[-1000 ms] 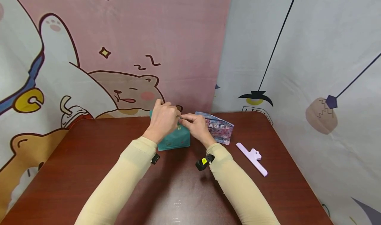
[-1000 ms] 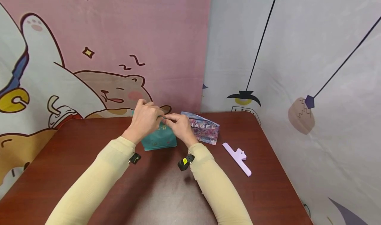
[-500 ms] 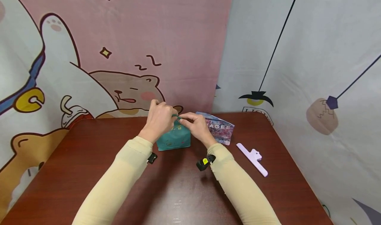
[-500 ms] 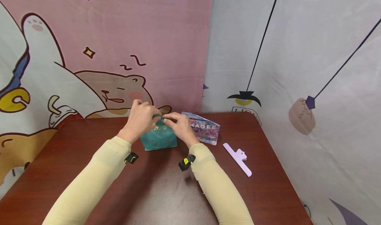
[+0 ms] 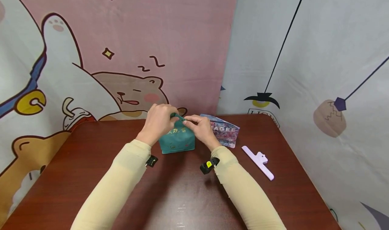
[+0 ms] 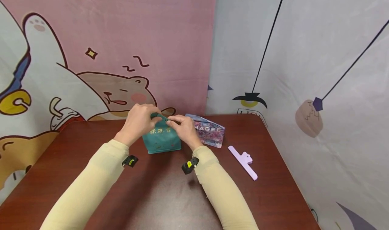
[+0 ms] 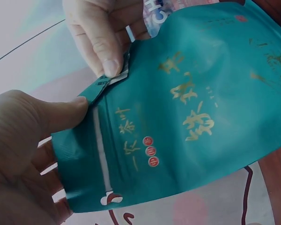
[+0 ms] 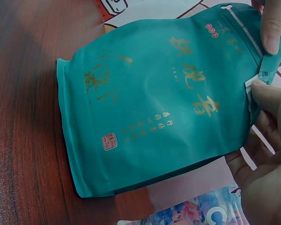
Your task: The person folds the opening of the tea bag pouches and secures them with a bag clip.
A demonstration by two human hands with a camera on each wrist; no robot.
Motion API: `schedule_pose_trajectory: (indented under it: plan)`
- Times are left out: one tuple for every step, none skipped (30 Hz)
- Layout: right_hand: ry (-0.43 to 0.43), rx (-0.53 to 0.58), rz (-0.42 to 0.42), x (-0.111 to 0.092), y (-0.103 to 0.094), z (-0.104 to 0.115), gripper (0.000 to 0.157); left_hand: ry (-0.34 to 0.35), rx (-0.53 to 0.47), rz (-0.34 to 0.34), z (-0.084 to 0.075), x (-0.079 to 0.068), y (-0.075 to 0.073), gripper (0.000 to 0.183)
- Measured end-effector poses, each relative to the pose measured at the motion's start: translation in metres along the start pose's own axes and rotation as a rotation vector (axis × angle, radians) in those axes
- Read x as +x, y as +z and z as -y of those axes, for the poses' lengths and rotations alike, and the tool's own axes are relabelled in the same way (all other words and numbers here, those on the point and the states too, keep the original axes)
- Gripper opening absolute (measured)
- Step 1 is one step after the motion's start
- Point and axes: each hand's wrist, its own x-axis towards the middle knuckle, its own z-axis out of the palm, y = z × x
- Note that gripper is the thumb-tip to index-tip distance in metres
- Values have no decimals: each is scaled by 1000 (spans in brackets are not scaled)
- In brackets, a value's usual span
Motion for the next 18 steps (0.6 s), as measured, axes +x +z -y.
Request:
schedule_pose_trajectory:
  plan:
    - [-1,-1,-3,0,0,0,20,-1,-8,-5,0,0,-1,12]
    - [-4,-2,-6,0,0,0,20,-2,-14,-11,0,0,-1,12]
    - [-4,-2,-7,0,0,0,20,-4,-17,-13,0,0,-2,12]
    - [-4,-4,-8,0,0,0,20,-6,-19,-15,0,-1,-2,12]
    - [-4,-5,-8,0,0,0,19,-8,-19,-18,0,-1,-2,12]
    - [-3,-5,-7,0,0,0,19,-9,-19,-19,0,-1,-2,12]
    - [0,-5,-6,0,0,-1,19,-9,-18,-21,0,-1,-2,12]
    - [2,-5,-5,0,0,-1,19,-6,-17,-25,0,-1,-1,12]
    - [5,-5,-5,0,0,-1,19,-1,-16,-27,0,-1,-1,11]
    - [7,-6,-5,0,0,-1,19,5,-12,-31,0,-1,-1,11]
    - [8,-6,-5,0,0,-1,20,14,-9,-36,0,-2,0,11]
    - [10,-7,-4,0,0,-1,20,21,-6,-39,0,-2,0,11]
    - [12,-6,-3,0,0,-1,20,28,-3,-41,0,-2,0,10]
    - [15,-5,-3,0,0,-1,20,33,-1,-41,0,-2,0,10]
    - [16,-5,-2,0,0,0,20,35,0,-40,0,-2,0,10]
    - [19,-6,0,-1,-1,0,20,35,0,-37,0,-1,0,11]
    - [19,-8,2,-1,-1,0,20,33,-2,-34,1,-1,0,11]
    - [21,-8,4,-1,-1,1,20,31,-3,-28,1,-1,0,11]
